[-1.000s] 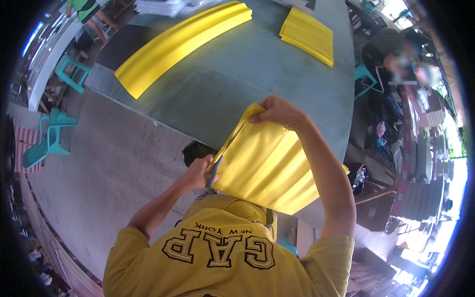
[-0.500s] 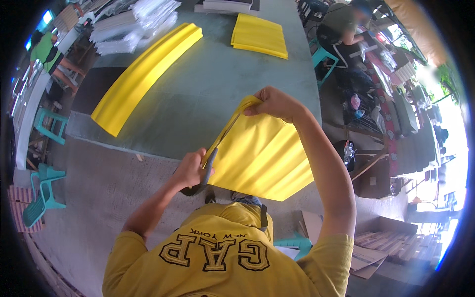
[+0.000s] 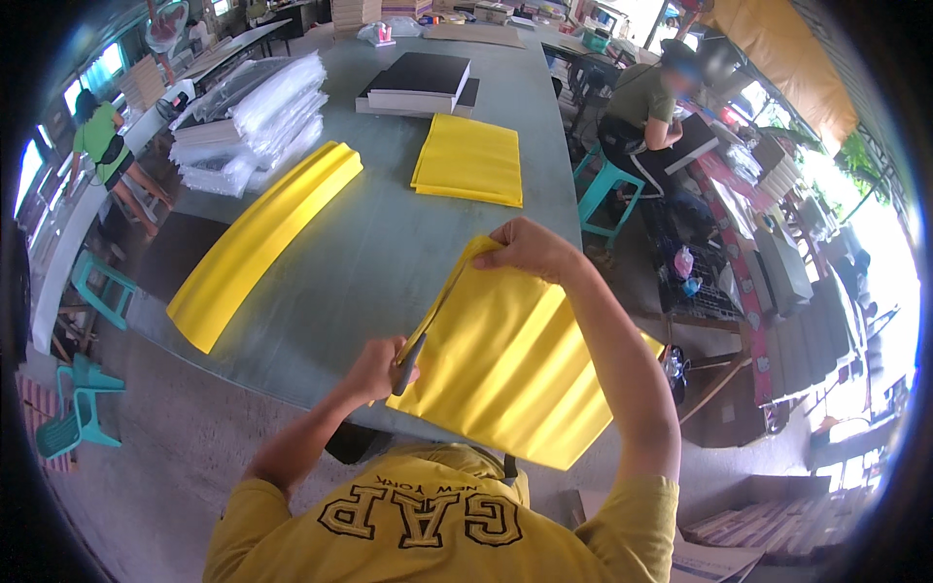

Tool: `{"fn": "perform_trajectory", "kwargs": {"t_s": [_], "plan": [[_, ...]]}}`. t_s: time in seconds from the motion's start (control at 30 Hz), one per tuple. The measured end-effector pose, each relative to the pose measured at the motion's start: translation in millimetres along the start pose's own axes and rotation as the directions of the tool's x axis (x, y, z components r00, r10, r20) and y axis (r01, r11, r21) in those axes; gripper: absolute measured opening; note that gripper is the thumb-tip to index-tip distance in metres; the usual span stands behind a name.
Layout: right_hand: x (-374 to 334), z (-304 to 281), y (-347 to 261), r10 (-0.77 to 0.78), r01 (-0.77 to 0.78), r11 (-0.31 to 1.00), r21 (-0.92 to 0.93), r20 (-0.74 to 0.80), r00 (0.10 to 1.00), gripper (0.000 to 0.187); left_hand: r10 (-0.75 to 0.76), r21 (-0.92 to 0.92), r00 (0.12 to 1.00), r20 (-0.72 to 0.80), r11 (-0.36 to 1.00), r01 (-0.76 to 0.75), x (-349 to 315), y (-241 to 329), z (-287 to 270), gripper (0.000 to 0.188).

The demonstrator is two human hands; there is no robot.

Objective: The person folds and cuts sheets of yellow paper by hand using shears at a work table.

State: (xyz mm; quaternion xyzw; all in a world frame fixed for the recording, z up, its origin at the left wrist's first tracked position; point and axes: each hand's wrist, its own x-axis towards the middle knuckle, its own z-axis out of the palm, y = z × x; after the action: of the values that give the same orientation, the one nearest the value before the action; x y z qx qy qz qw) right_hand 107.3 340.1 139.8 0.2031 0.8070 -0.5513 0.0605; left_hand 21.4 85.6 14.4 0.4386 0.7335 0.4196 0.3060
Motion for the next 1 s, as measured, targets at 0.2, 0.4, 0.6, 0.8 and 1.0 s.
{"fn": "perform_trajectory", "kwargs": {"t_s": [0.2, 0.4, 0.6, 0.8, 1.0], "plan": [[21.6, 1.5, 40.3, -0.019, -0.005, 0.979, 0.202, 0.117, 0.993, 0.028, -0.171, 0.103, 0.982, 0.078, 0.981, 0.162, 11.8, 0.9, 9.1, 0.025], [38.8, 0.2, 52.1, 0.007, -0.045, 0.969, 0.243, 0.156, 0.988, 0.026, -0.148, 0.174, 0.987, 0.056, 0.975, 0.137, 23.5, -3.2, 7.9, 0.03], [47.2, -7.1, 63.6, 0.019, -0.056, 0.967, 0.248, 0.149, 0.989, 0.026, -0.199, 0.135, 0.975, 0.096, 0.973, 0.185, 35.4, -5.1, 5.4, 0.027], [55.2, -14.5, 85.1, 0.099, -0.121, 0.943, 0.311, 0.086, 0.991, 0.024, -0.261, 0.04, 0.949, 0.175, 0.965, 0.258, 43.3, -7.4, 7.6, 0.024], [57.2, -3.9, 79.4, 0.066, -0.077, 0.923, 0.377, 0.042, 0.997, 0.024, -0.164, 0.067, 0.974, 0.155, 0.986, 0.155, 54.0, -2.6, 2.6, 0.027]]}}
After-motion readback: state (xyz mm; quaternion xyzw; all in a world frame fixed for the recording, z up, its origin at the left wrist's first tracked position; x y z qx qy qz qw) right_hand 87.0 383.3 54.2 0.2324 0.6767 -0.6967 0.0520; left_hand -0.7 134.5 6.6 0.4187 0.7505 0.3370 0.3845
